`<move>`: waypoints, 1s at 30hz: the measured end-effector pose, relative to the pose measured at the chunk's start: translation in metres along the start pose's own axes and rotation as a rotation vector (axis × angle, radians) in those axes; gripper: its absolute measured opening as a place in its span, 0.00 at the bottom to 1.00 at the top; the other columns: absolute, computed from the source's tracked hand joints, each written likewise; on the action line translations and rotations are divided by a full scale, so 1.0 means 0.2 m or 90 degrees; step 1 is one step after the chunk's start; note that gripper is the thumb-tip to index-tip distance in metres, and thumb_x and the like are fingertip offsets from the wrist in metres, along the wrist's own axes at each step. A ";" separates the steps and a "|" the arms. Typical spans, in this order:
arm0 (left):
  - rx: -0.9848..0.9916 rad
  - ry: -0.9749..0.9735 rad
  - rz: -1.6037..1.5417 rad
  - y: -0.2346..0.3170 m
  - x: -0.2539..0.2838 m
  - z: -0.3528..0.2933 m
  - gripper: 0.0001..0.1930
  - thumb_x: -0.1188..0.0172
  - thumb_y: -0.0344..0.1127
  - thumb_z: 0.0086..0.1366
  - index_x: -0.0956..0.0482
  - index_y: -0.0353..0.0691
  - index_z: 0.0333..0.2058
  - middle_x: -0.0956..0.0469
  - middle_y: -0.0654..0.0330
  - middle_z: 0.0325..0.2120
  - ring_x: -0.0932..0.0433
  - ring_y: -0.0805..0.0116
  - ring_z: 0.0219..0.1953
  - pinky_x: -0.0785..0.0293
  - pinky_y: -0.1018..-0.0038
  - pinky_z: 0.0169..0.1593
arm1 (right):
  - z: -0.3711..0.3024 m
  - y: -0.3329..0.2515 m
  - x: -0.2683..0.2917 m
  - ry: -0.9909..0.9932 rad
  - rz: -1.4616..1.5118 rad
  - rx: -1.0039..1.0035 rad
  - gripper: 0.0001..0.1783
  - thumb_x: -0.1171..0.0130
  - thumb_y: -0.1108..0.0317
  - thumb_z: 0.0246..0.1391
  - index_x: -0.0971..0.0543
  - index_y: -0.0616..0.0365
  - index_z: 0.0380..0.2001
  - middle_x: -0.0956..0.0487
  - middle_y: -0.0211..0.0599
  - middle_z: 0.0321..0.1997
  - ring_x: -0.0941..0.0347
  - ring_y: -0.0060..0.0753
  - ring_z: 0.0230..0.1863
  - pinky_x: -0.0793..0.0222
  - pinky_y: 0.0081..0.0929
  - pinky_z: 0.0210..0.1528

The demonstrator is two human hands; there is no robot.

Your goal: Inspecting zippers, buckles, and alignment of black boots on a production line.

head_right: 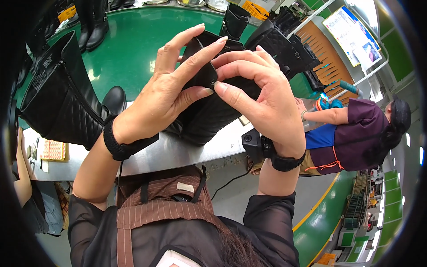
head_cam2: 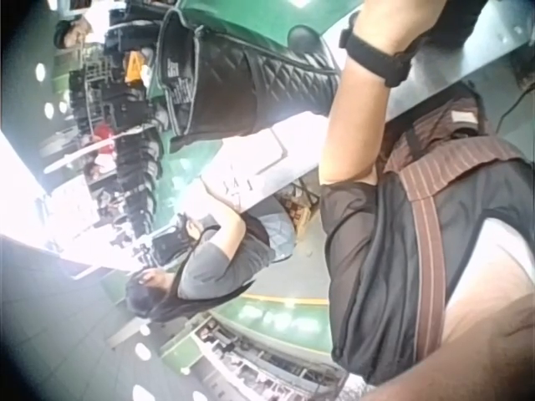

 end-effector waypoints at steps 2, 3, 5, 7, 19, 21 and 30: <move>0.003 0.003 0.010 0.00 0.00 0.00 0.35 0.37 0.33 0.59 0.37 0.59 0.65 0.48 0.54 0.65 0.41 0.50 0.61 0.38 0.57 0.61 | 0.00 0.00 0.00 -0.005 -0.007 0.001 0.09 0.38 0.64 0.51 0.19 0.58 0.32 0.20 0.32 0.45 0.25 0.33 0.50 0.60 0.53 0.69; 0.004 0.006 0.020 0.00 0.00 0.00 0.36 0.36 0.33 0.58 0.37 0.59 0.65 0.47 0.54 0.65 0.41 0.50 0.60 0.38 0.58 0.61 | 0.00 0.00 -0.01 -0.010 -0.016 0.002 0.09 0.38 0.64 0.50 0.20 0.58 0.32 0.20 0.32 0.46 0.25 0.33 0.50 0.61 0.53 0.69; 0.005 0.013 0.030 0.00 0.00 0.00 0.36 0.35 0.33 0.57 0.37 0.59 0.65 0.47 0.54 0.65 0.40 0.51 0.60 0.37 0.58 0.60 | 0.00 0.00 -0.01 -0.001 -0.013 -0.005 0.09 0.38 0.64 0.50 0.20 0.58 0.31 0.20 0.32 0.45 0.25 0.33 0.50 0.61 0.53 0.69; 0.006 0.020 0.038 0.00 0.00 0.00 0.37 0.35 0.33 0.56 0.37 0.59 0.65 0.47 0.54 0.64 0.40 0.51 0.59 0.37 0.58 0.59 | 0.00 0.01 -0.01 0.008 -0.011 -0.012 0.09 0.38 0.65 0.50 0.20 0.58 0.31 0.20 0.31 0.45 0.25 0.32 0.50 0.61 0.53 0.69; -0.003 0.092 0.138 0.02 0.00 -0.01 0.30 0.32 0.28 0.51 0.30 0.51 0.54 0.42 0.54 0.62 0.36 0.50 0.56 0.32 0.61 0.56 | 0.01 0.00 0.01 0.082 -0.036 0.000 0.06 0.37 0.70 0.43 0.18 0.59 0.27 0.18 0.32 0.39 0.24 0.33 0.43 0.53 0.50 0.67; -0.016 0.108 0.190 0.03 0.00 0.00 0.27 0.31 0.35 0.49 0.30 0.49 0.49 0.40 0.56 0.58 0.34 0.53 0.53 0.26 0.63 0.49 | 0.01 0.00 0.02 0.101 -0.046 -0.012 0.05 0.38 0.71 0.41 0.18 0.59 0.24 0.17 0.33 0.36 0.24 0.32 0.39 0.41 0.41 0.62; 0.004 0.070 0.099 0.02 0.00 0.00 0.29 0.33 0.30 0.53 0.32 0.48 0.54 0.40 0.54 0.60 0.32 0.49 0.54 0.29 0.62 0.53 | 0.03 0.06 0.02 0.146 0.028 -0.011 0.11 0.47 0.79 0.38 0.17 0.58 0.24 0.16 0.30 0.33 0.26 0.26 0.39 0.32 0.25 0.46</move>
Point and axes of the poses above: each hand's wrist, its own z-axis towards the middle knuckle, its own x-axis out of the back of the hand, y = z × x, the point moved 10 cm from there along z, towards the middle knuckle
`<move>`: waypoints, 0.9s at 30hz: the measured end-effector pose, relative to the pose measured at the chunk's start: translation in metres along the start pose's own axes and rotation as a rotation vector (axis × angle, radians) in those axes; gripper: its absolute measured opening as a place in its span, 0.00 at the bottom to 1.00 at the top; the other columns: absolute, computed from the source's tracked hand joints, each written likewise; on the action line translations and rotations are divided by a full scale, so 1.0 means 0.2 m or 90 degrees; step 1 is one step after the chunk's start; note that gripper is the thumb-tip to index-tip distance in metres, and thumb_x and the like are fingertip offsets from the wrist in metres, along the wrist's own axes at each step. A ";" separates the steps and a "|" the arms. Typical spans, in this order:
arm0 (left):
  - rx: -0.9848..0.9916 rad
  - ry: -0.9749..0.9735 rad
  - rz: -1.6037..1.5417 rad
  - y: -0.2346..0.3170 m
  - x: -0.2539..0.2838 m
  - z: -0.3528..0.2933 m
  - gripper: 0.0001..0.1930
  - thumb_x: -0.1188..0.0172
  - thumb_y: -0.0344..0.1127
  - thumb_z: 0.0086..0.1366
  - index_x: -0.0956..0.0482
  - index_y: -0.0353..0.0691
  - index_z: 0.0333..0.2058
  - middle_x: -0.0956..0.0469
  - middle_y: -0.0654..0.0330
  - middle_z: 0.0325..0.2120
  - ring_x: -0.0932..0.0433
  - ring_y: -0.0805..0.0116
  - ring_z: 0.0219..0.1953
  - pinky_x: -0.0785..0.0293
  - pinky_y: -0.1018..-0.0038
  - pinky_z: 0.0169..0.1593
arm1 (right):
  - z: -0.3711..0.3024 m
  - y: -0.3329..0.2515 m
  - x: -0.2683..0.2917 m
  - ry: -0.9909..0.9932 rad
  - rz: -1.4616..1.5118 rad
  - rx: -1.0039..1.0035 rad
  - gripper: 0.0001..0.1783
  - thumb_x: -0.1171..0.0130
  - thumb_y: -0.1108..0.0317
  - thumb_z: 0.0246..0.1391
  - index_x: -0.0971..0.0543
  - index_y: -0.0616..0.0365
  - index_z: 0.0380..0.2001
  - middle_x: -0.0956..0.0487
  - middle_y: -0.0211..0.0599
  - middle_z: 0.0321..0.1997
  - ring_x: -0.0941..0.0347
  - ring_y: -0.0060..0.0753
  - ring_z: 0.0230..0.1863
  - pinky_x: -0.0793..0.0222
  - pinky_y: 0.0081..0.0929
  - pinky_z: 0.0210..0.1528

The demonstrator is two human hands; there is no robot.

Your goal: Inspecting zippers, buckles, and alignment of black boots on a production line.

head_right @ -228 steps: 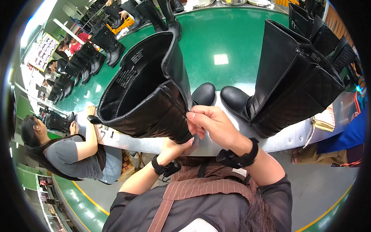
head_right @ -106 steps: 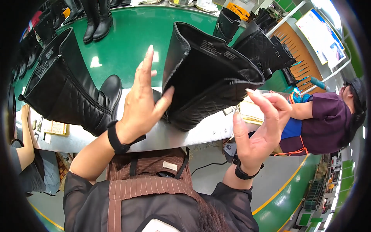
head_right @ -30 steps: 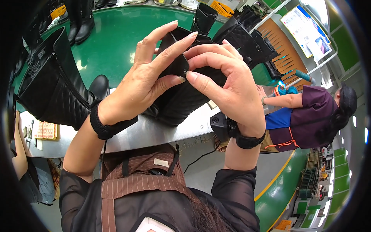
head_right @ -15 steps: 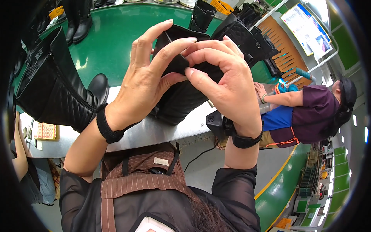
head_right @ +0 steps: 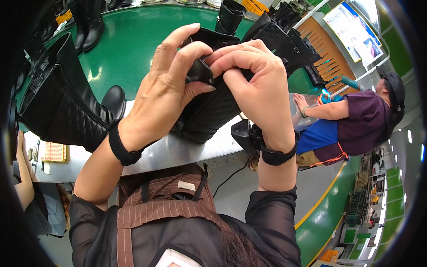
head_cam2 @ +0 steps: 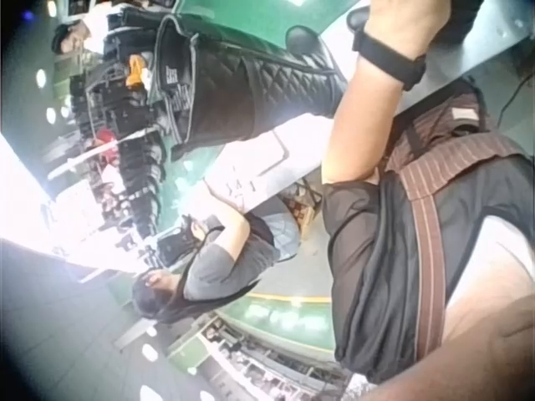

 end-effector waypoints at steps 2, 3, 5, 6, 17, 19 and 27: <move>0.023 0.004 -0.019 -0.04 0.02 0.01 0.30 0.33 0.30 0.53 0.33 0.49 0.55 0.40 0.54 0.60 0.32 0.49 0.54 0.30 0.62 0.54 | 0.00 -0.03 0.01 -0.003 -0.031 0.012 0.11 0.47 0.79 0.38 0.17 0.59 0.25 0.16 0.30 0.34 0.26 0.26 0.40 0.32 0.25 0.47; 0.045 0.007 -0.040 -0.06 0.03 0.01 0.31 0.33 0.30 0.54 0.33 0.49 0.57 0.40 0.53 0.60 0.32 0.49 0.54 0.30 0.63 0.54 | 0.00 -0.02 0.01 -0.018 0.004 -0.001 0.09 0.45 0.77 0.40 0.17 0.59 0.25 0.16 0.31 0.36 0.26 0.27 0.41 0.34 0.26 0.50; 0.043 0.000 -0.036 -0.06 0.03 0.02 0.32 0.34 0.30 0.55 0.34 0.50 0.59 0.40 0.53 0.60 0.32 0.50 0.54 0.31 0.63 0.55 | -0.01 -0.03 0.01 -0.032 0.038 -0.013 0.07 0.44 0.75 0.42 0.17 0.59 0.26 0.16 0.32 0.37 0.26 0.27 0.42 0.36 0.28 0.53; 0.050 -0.003 -0.040 -0.06 0.02 0.01 0.32 0.34 0.30 0.55 0.34 0.50 0.59 0.40 0.53 0.60 0.32 0.50 0.54 0.31 0.63 0.56 | -0.01 -0.04 0.01 -0.035 0.037 -0.006 0.06 0.41 0.72 0.43 0.17 0.59 0.26 0.16 0.33 0.38 0.26 0.28 0.42 0.39 0.31 0.56; 0.044 0.013 -0.025 -0.03 0.02 -0.01 0.33 0.33 0.31 0.54 0.33 0.51 0.59 0.40 0.56 0.60 0.35 0.50 0.57 0.34 0.61 0.59 | -0.01 -0.06 0.00 -0.019 -0.030 0.015 0.07 0.36 0.66 0.41 0.19 0.59 0.23 0.16 0.34 0.36 0.23 0.29 0.41 0.46 0.38 0.61; 0.042 -0.001 0.006 -0.02 0.01 -0.01 0.33 0.33 0.31 0.53 0.33 0.51 0.59 0.40 0.55 0.60 0.34 0.50 0.56 0.33 0.62 0.57 | -0.01 -0.06 0.01 -0.016 -0.015 0.020 0.04 0.40 0.73 0.40 0.18 0.59 0.22 0.16 0.33 0.33 0.23 0.28 0.39 0.39 0.33 0.56; 0.048 -0.022 -0.036 -0.04 0.02 0.01 0.37 0.32 0.35 0.53 0.36 0.52 0.62 0.42 0.55 0.62 0.34 0.50 0.57 0.31 0.62 0.56 | -0.02 -0.03 0.03 0.013 0.025 0.001 0.12 0.48 0.81 0.37 0.16 0.59 0.24 0.16 0.33 0.33 0.28 0.28 0.35 0.34 0.28 0.46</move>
Point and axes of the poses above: each hand's wrist, its own z-axis towards the middle knuckle, its own x-axis out of the back of the hand, y = z × x, the point moved 10 cm from there along z, towards the middle knuckle
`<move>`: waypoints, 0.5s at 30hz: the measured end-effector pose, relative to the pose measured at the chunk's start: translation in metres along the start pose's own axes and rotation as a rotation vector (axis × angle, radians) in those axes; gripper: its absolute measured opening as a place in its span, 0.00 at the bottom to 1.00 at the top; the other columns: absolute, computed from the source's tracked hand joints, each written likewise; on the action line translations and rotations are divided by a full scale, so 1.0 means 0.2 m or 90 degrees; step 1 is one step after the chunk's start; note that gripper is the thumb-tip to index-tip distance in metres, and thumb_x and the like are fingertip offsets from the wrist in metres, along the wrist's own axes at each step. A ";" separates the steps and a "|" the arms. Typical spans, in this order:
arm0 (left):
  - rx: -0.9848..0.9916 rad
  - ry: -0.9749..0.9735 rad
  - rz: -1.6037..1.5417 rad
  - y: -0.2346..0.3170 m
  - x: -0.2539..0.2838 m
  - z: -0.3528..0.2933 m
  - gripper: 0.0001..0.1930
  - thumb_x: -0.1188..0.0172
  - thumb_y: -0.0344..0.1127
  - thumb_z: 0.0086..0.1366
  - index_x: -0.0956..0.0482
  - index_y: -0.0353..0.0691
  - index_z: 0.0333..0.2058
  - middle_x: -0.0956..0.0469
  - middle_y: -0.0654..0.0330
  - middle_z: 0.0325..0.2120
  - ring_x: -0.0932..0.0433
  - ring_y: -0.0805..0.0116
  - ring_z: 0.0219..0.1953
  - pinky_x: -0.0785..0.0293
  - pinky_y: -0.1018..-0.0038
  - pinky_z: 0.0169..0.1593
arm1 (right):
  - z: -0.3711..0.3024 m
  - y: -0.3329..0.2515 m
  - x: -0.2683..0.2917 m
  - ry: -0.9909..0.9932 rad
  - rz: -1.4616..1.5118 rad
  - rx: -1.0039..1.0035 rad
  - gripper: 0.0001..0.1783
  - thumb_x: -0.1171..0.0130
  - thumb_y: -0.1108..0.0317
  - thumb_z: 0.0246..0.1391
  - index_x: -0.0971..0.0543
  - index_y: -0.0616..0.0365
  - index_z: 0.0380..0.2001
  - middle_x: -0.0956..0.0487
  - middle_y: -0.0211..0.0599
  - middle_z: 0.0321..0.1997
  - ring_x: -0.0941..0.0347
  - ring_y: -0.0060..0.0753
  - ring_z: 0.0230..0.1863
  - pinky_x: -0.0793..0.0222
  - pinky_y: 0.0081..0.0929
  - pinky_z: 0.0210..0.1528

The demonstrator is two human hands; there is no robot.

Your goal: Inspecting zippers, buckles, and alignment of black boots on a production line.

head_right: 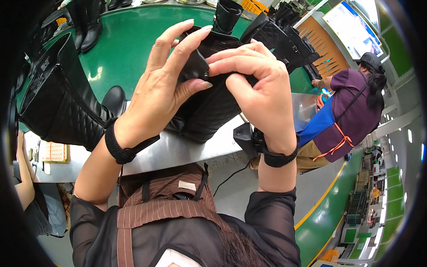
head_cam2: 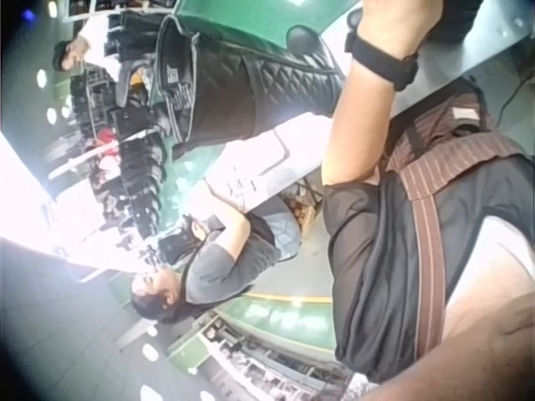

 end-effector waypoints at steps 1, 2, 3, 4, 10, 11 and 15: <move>-0.012 0.005 -0.007 0.01 0.01 0.00 0.39 0.31 0.37 0.53 0.37 0.51 0.63 0.42 0.54 0.63 0.36 0.50 0.58 0.32 0.62 0.57 | 0.00 -0.02 0.00 -0.018 -0.006 0.021 0.12 0.47 0.80 0.37 0.16 0.59 0.25 0.16 0.34 0.34 0.28 0.29 0.36 0.35 0.29 0.48; -0.025 0.010 -0.013 0.02 0.01 0.00 0.40 0.31 0.39 0.52 0.38 0.51 0.64 0.43 0.54 0.63 0.37 0.50 0.59 0.34 0.62 0.59 | -0.01 -0.04 0.00 -0.036 -0.012 0.042 0.12 0.46 0.78 0.38 0.16 0.59 0.26 0.16 0.34 0.35 0.28 0.30 0.37 0.36 0.30 0.50; -0.024 0.011 -0.013 0.02 0.01 -0.01 0.40 0.31 0.39 0.52 0.38 0.51 0.64 0.43 0.54 0.63 0.37 0.50 0.59 0.34 0.62 0.59 | -0.01 -0.05 -0.01 -0.067 -0.016 0.036 0.09 0.41 0.75 0.41 0.16 0.59 0.28 0.16 0.34 0.37 0.27 0.32 0.39 0.39 0.32 0.53; -0.024 -0.005 -0.005 0.03 0.00 -0.01 0.42 0.30 0.40 0.52 0.39 0.51 0.65 0.44 0.53 0.63 0.38 0.50 0.60 0.35 0.61 0.60 | -0.02 -0.05 -0.01 -0.068 -0.016 0.036 0.09 0.41 0.75 0.41 0.16 0.59 0.28 0.16 0.34 0.37 0.27 0.32 0.39 0.39 0.32 0.53; -0.020 -0.037 0.002 0.02 -0.01 -0.02 0.45 0.30 0.41 0.52 0.43 0.50 0.67 0.45 0.53 0.65 0.42 0.51 0.64 0.39 0.61 0.63 | -0.04 -0.05 -0.03 -0.095 -0.086 0.052 0.06 0.34 0.68 0.47 0.15 0.57 0.30 0.17 0.35 0.40 0.27 0.32 0.45 0.40 0.32 0.58; -0.021 -0.043 0.000 0.01 -0.02 -0.02 0.47 0.29 0.42 0.51 0.46 0.49 0.68 0.46 0.52 0.65 0.43 0.52 0.65 0.40 0.61 0.64 | -0.05 -0.07 0.04 0.013 -0.097 0.087 0.08 0.34 0.69 0.47 0.16 0.57 0.33 0.18 0.36 0.43 0.28 0.33 0.48 0.40 0.32 0.59; -0.013 0.068 -0.053 -0.03 0.09 -0.11 0.50 0.30 0.39 0.53 0.53 0.46 0.69 0.47 0.51 0.66 0.43 0.55 0.66 0.41 0.61 0.64 | -0.22 -0.03 0.28 0.307 -0.012 0.128 0.36 0.34 0.63 0.49 0.33 0.63 0.60 0.30 0.43 0.60 0.36 0.34 0.62 0.43 0.32 0.63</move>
Point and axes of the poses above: each hand's wrist, its own z-axis towards the middle knuckle, its own x-axis out of the back of the hand, y = z × x, the point moved 10 cm from there along z, towards the middle knuckle
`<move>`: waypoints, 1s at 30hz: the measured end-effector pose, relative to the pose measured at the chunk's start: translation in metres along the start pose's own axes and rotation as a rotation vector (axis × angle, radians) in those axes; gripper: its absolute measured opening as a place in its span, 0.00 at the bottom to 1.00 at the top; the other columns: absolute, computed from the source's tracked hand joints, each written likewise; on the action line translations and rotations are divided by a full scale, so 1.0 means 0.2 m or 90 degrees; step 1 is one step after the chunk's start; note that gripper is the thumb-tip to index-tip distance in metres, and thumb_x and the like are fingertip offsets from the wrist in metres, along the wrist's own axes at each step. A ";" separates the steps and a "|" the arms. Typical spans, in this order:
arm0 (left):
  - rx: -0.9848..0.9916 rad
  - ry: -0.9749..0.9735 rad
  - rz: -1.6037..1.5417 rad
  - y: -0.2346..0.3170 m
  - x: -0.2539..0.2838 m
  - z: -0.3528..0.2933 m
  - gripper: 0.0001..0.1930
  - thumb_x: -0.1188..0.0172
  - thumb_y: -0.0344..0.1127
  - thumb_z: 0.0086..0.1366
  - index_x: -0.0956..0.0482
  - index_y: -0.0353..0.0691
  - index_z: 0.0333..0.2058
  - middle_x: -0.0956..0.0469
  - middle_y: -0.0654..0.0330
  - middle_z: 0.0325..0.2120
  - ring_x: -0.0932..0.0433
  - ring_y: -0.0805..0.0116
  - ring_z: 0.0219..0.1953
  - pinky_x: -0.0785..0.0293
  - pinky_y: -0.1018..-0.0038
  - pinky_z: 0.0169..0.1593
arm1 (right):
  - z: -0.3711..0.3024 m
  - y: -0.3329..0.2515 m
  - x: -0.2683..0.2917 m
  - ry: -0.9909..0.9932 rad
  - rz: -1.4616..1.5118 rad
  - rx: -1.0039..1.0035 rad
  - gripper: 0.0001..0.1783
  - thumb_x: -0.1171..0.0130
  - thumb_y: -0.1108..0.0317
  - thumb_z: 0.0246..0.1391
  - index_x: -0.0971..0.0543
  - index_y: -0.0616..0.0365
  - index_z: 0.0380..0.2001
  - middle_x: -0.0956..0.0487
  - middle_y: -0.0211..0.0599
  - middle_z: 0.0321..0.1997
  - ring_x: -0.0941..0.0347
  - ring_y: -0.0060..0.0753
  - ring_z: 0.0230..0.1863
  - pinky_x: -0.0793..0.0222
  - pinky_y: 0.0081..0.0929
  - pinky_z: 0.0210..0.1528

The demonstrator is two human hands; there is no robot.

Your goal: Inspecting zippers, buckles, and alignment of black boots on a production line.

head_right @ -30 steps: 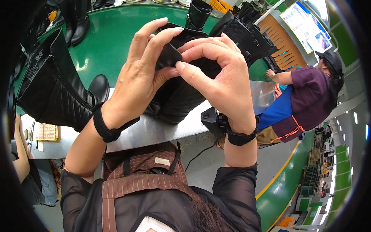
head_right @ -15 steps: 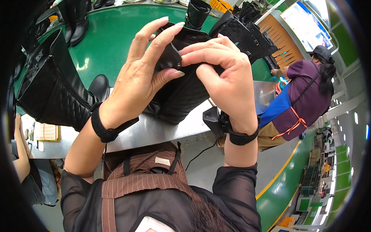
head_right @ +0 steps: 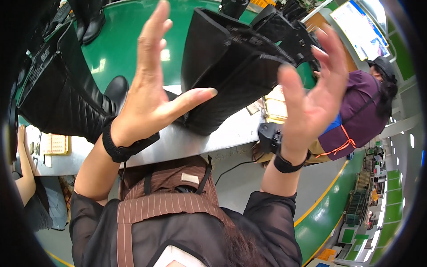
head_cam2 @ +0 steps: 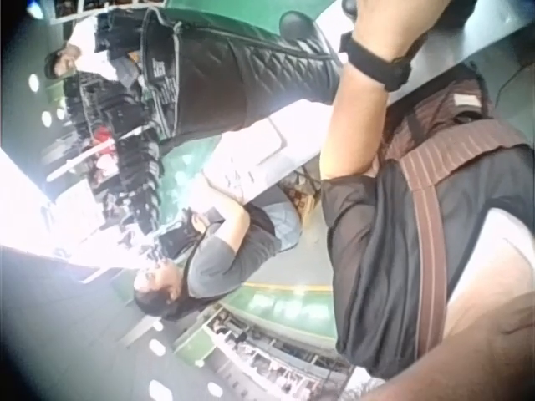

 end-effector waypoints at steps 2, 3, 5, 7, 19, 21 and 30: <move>0.083 0.001 -0.092 -0.09 0.08 -0.10 0.45 0.33 0.34 0.52 0.48 0.44 0.67 0.44 0.52 0.63 0.39 0.56 0.61 0.37 0.65 0.60 | -0.13 0.10 0.11 0.038 0.060 -0.065 0.41 0.34 0.60 0.49 0.38 0.64 0.63 0.33 0.44 0.62 0.39 0.35 0.64 0.44 0.33 0.63; 0.126 0.006 -0.132 -0.15 0.12 -0.16 0.43 0.35 0.32 0.51 0.46 0.43 0.65 0.42 0.53 0.61 0.36 0.56 0.58 0.35 0.66 0.58 | -0.24 0.21 0.11 0.003 0.123 -0.150 0.45 0.36 0.55 0.50 0.43 0.64 0.66 0.37 0.42 0.65 0.42 0.35 0.65 0.47 0.35 0.66; 0.296 0.060 -0.133 -0.35 0.19 -0.38 0.30 0.42 0.29 0.53 0.35 0.40 0.57 0.31 0.55 0.51 0.30 0.63 0.51 0.32 0.71 0.52 | -0.50 0.44 0.04 -0.033 0.316 -0.339 0.50 0.32 0.55 0.46 0.44 0.64 0.67 0.36 0.43 0.64 0.42 0.36 0.66 0.47 0.38 0.66; 0.523 -0.140 -0.094 -0.53 0.08 -0.64 0.20 0.44 0.31 0.56 0.29 0.37 0.49 0.25 0.60 0.37 0.26 0.67 0.41 0.29 0.73 0.46 | -0.89 0.63 -0.10 -0.164 0.385 -0.546 0.52 0.28 0.61 0.40 0.43 0.63 0.66 0.38 0.39 0.67 0.45 0.39 0.69 0.53 0.41 0.70; 0.811 -0.353 -0.162 -0.67 -0.41 -1.20 0.19 0.41 0.37 0.64 0.29 0.30 0.48 0.23 0.60 0.30 0.24 0.76 0.30 0.26 0.78 0.31 | -1.26 0.38 -0.58 -0.310 0.053 -0.604 0.20 0.27 0.72 0.40 0.19 0.67 0.39 0.17 0.38 0.39 0.21 0.27 0.39 0.27 0.25 0.46; 0.812 -0.363 -0.149 -0.69 -0.42 -1.18 0.18 0.41 0.37 0.64 0.29 0.30 0.47 0.24 0.61 0.28 0.25 0.76 0.28 0.27 0.78 0.30 | -1.27 0.38 -0.57 -0.273 0.068 -0.621 0.20 0.27 0.73 0.40 0.19 0.67 0.39 0.17 0.39 0.39 0.21 0.27 0.39 0.27 0.25 0.46; 1.020 -0.633 -0.471 -0.68 -0.54 -1.26 0.17 0.55 0.40 0.65 0.21 0.36 0.28 0.25 0.62 0.17 0.32 0.77 0.15 0.40 0.80 0.19 | -1.33 0.45 -0.63 -0.310 0.208 -0.606 0.23 0.28 0.76 0.40 0.22 0.66 0.44 0.18 0.37 0.41 0.23 0.27 0.42 0.28 0.25 0.47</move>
Point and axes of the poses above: each hand's wrist, its own z-axis towards the middle knuckle, its own x-axis out of the back of the hand, y = z × x, the point moved 10 cm from there along z, towards the middle knuckle
